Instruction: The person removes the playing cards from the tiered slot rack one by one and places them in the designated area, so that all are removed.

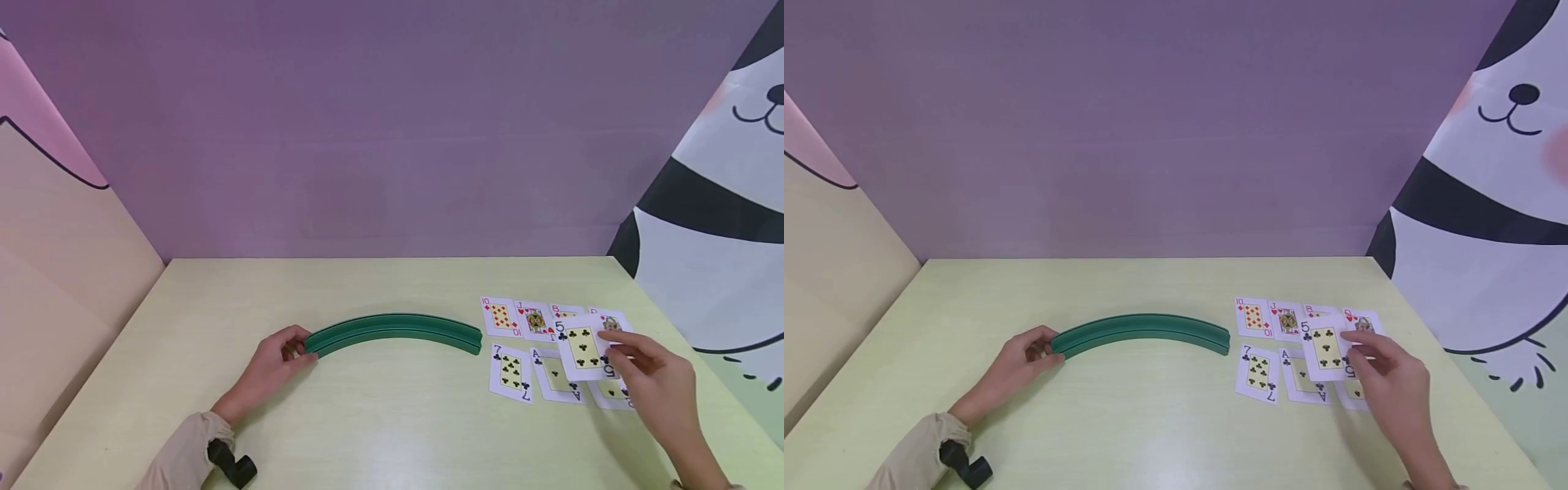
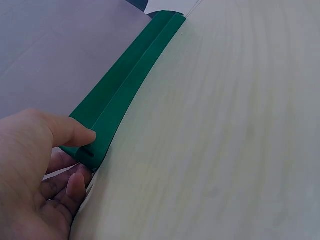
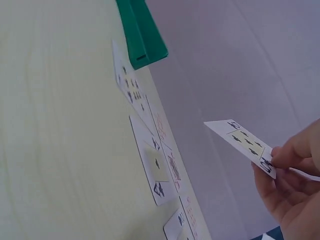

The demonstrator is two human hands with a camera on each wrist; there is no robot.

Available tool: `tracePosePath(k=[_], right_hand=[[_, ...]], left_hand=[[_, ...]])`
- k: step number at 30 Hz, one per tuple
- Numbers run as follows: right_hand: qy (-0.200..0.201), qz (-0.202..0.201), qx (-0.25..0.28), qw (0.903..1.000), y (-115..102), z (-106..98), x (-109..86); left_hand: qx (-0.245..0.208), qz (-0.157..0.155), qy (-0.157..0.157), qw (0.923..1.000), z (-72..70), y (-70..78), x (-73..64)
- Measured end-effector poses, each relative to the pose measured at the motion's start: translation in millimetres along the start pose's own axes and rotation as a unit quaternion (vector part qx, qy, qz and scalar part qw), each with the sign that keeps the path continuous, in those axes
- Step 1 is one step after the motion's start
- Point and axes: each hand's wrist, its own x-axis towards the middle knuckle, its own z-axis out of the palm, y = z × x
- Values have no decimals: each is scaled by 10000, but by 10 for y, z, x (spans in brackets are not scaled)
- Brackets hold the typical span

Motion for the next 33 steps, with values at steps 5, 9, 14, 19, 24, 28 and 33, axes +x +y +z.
tracePosePath(k=[5,9,14,19,24,28,33], right_hand=[[-196,618,207,9977,83,-66,36],[-241,1081,280,9935,160,-116,61],[-190,1374,344,9897,224,-166,59],[-166,1442,410,9886,268,-198,61],[-146,1479,484,9877,327,-238,71],[-128,1631,552,9850,392,-275,81],[-10,1845,633,9808,471,-324,91]], left_hand=[[-8,12,5,10000,-6,7,-6],[-106,12,19,9999,-12,22,-16],[-112,55,-36,9999,0,12,-4],[-47,-27,24,10000,0,-6,-2],[-79,-21,50,10000,-2,7,-11],[-138,-34,42,9999,0,21,-14],[-164,-56,43,9998,11,18,-8]])
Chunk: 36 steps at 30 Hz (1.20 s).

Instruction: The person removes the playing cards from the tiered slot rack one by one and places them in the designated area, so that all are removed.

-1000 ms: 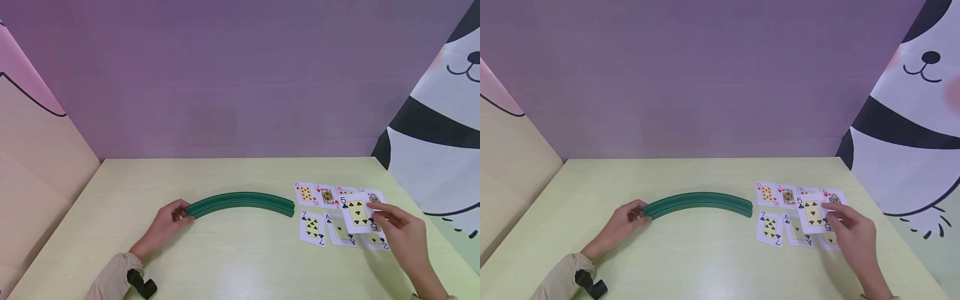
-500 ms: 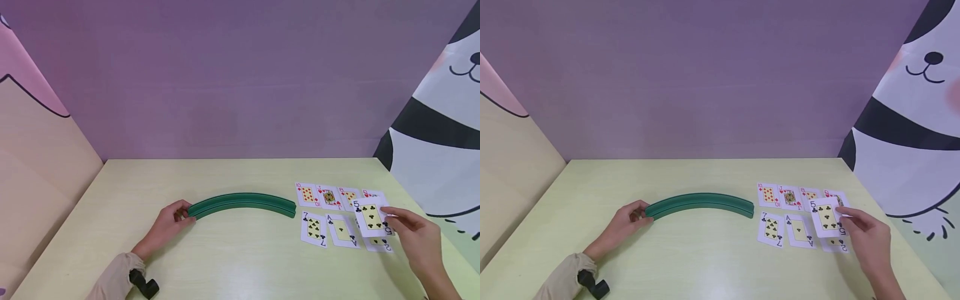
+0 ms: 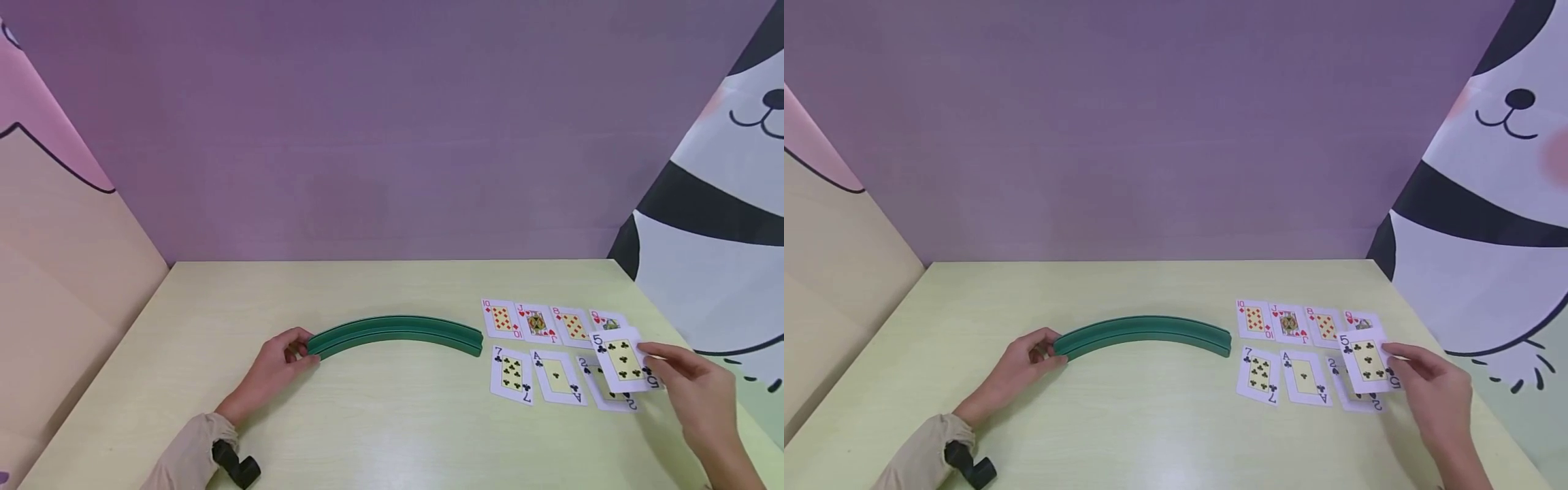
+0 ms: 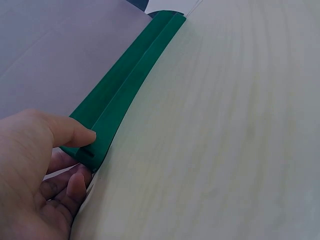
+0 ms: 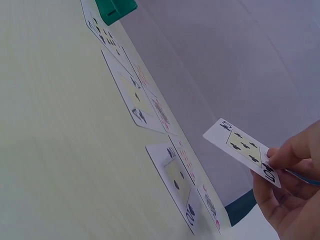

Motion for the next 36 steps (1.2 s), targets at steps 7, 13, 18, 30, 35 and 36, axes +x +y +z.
tracePosePath(k=[7,13,18,30,35,36], right_hand=[[112,241,-104,9996,73,-66,74],[188,375,-147,9990,153,-141,124],[103,506,-346,9981,258,-202,183],[-94,371,-1587,9866,488,-278,294],[-429,12,-2586,9650,467,-271,296],[-500,-79,-2753,9600,462,-272,297]], left_hand=[[117,68,-17,9999,1,-10,4],[143,127,-9,9998,8,-24,7],[136,121,-9,9998,1,-22,3],[129,120,-30,9998,7,-34,10],[108,77,-13,9999,12,-30,11],[104,65,-10,9999,12,-27,13]])
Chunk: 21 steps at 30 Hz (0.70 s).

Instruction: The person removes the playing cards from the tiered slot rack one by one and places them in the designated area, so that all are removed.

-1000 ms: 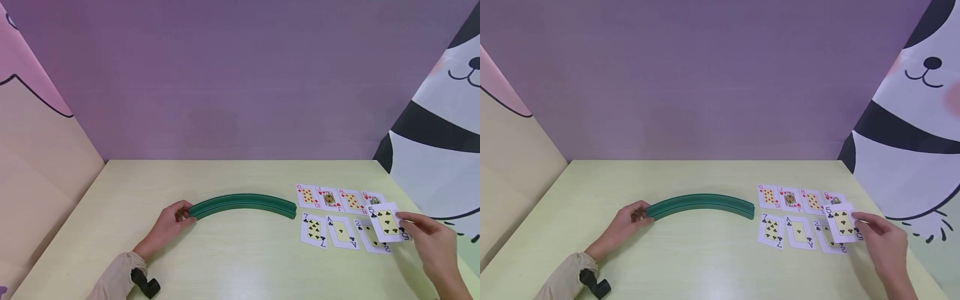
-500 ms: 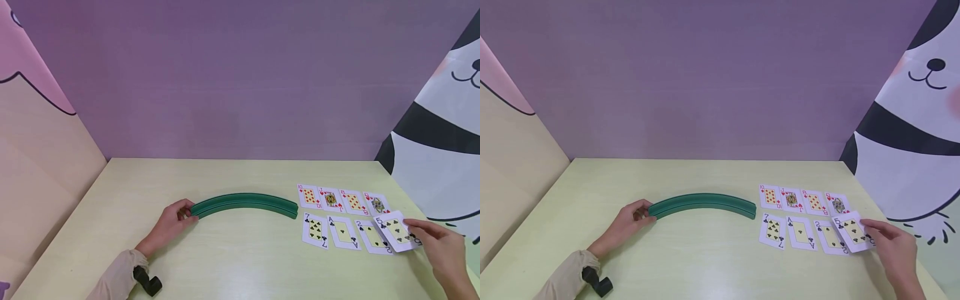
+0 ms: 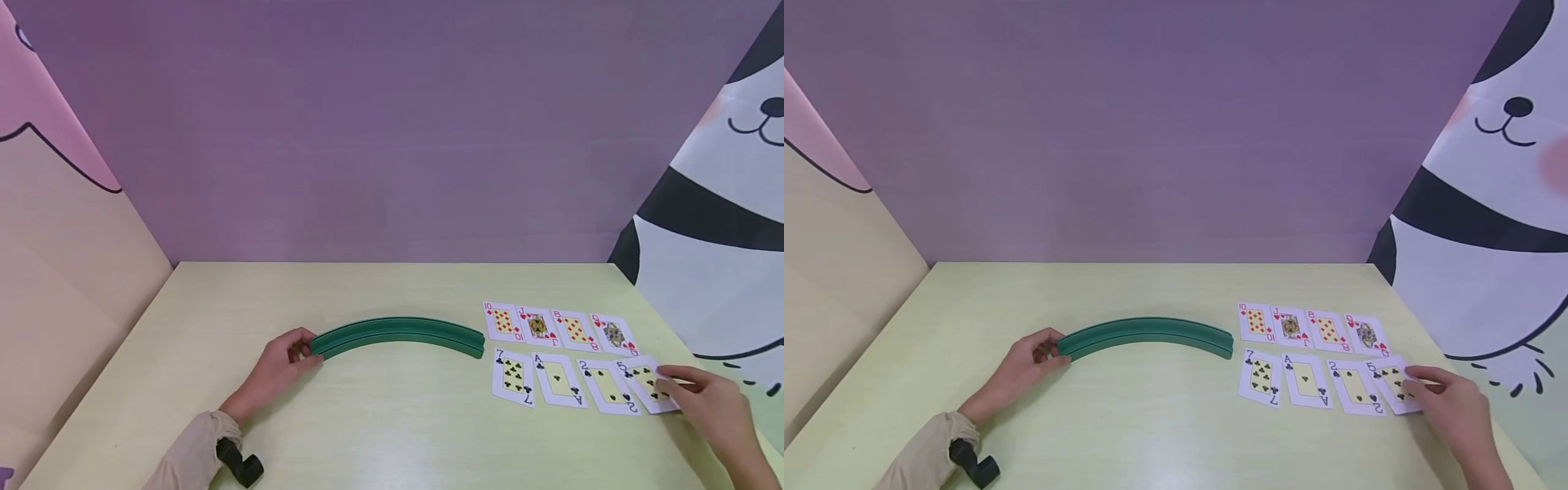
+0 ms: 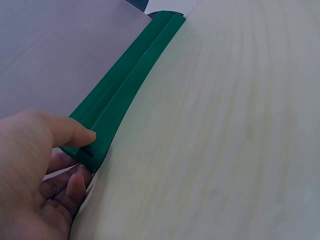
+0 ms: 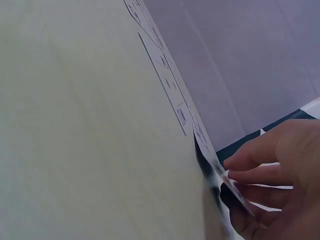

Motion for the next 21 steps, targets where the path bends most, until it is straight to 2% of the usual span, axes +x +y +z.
tracePosePath(k=[3,6,13,21], right_hand=[[-124,-292,-400,9987,-1,-12,7],[-197,-466,-577,9971,-4,-19,3],[-458,-389,-710,9957,-11,3,-26],[-636,-516,-819,9933,-53,-8,-34]], left_hand=[[7,-27,-1,10000,-1,10,-1],[12,-32,3,10000,-3,18,-2],[92,-23,-12,10000,2,11,2],[9,-49,3,10000,-4,27,-12]])
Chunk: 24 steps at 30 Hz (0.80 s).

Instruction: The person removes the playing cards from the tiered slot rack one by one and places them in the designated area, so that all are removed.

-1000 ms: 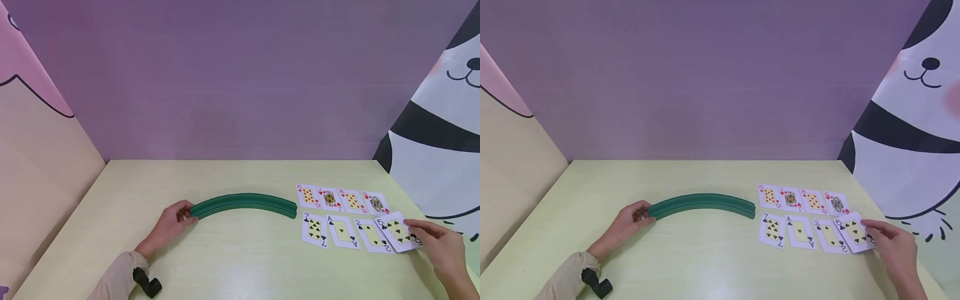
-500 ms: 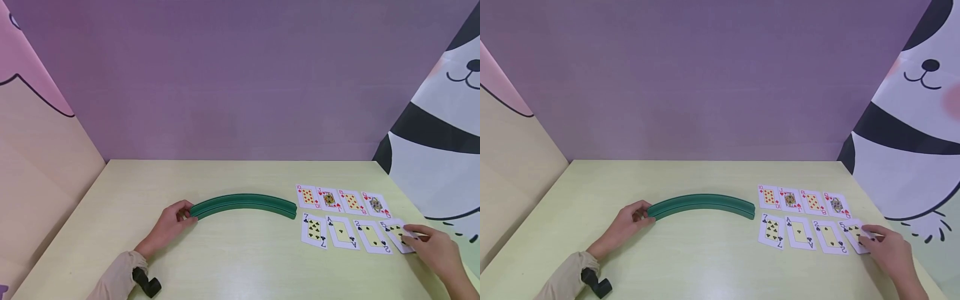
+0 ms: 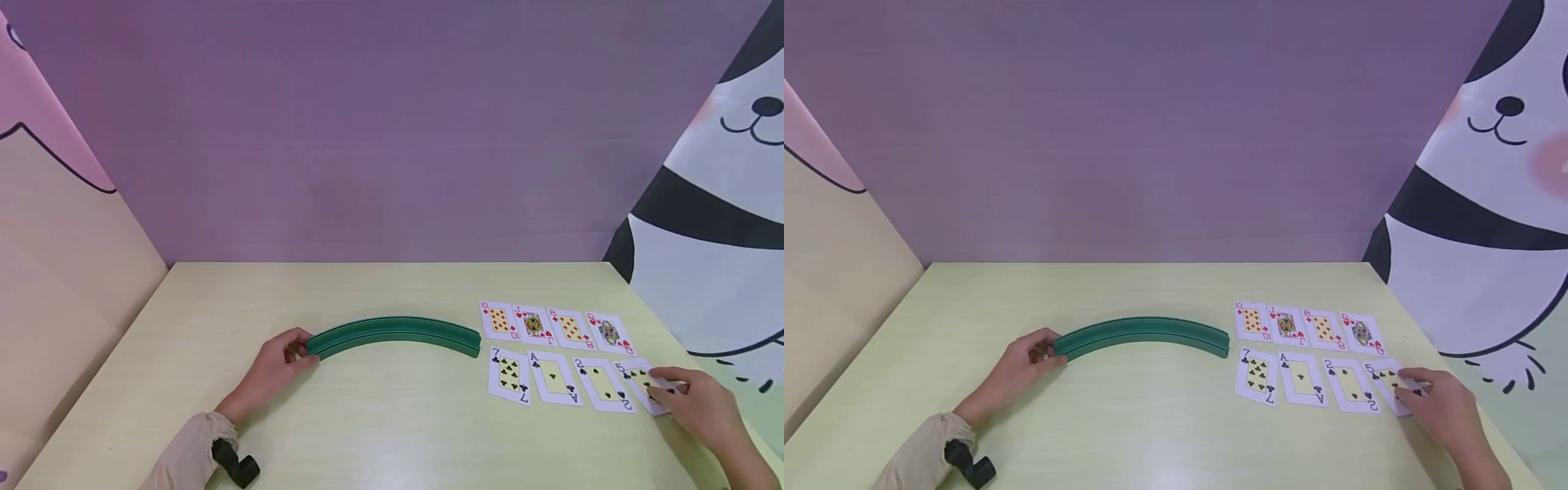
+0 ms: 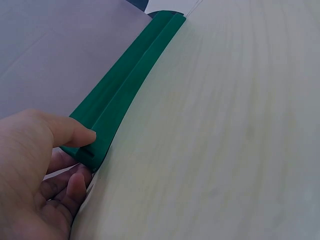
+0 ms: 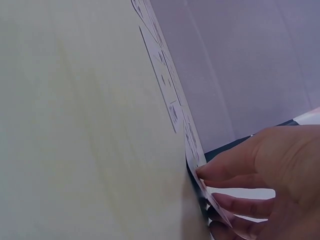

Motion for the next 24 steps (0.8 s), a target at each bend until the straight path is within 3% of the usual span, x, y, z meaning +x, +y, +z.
tracePosePath(k=[8,24], right_hand=[[34,-240,-93,9997,-21,-54,7],[2,-352,-190,9992,-52,-63,-21]], left_hand=[[-60,9,-41,10000,-3,-4,8],[59,-78,-4,10000,-5,-11,19]])
